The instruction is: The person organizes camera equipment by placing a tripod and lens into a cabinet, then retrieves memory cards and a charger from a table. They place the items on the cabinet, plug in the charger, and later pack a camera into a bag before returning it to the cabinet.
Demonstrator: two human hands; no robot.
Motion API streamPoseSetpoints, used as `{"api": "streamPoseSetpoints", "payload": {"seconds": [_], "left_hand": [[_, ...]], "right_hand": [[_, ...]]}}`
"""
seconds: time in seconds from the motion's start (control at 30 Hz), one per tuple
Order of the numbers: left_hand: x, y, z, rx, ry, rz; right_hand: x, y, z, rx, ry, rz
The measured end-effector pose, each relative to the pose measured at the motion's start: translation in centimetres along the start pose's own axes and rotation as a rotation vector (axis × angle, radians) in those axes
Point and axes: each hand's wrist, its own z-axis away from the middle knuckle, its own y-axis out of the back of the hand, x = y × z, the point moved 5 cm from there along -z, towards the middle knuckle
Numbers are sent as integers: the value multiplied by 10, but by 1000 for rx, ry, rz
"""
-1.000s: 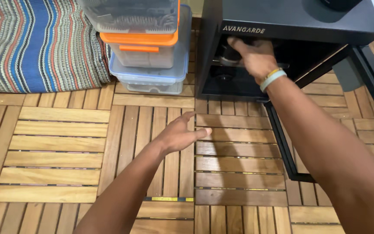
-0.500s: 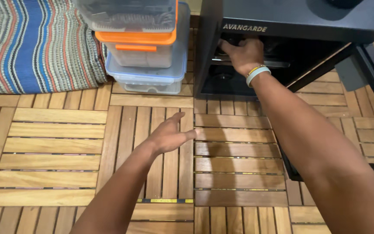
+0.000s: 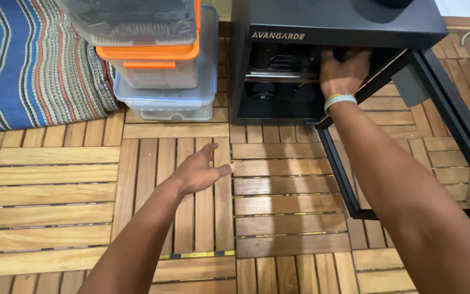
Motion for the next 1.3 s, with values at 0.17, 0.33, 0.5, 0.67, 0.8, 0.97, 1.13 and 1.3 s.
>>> {"api": "streamPoseSetpoints", "payload": {"seconds": [0.17, 0.33, 0.5, 0.67, 0.8, 0.97, 1.13, 1.3], "left_hand": [[-7, -3, 1, -30, -3, -35], [-25, -4, -1, -39, 21, -110], [-35, -3, -4, -32, 9, -212], [-41, -4, -3, -84, 100, -282], [-41, -2, -1, -96, 105, -293], [-29, 0, 1, -46, 48, -268], [29, 18, 15, 309, -291, -157], [130, 42, 64, 518, -417, -141]], "right_hand": [[0, -21, -14, -228, 56, 213], [2, -23, -16, -256, 70, 181], [6, -33, -18, -412, 29, 193], [11, -37, -21, -384, 28, 200], [3, -41, -22, -471, 84, 31], [-6, -29, -19, -486, -107, 168], [-50, 8, 12, -365, 65, 70], [-103, 63, 50, -606, -243, 358]]}}
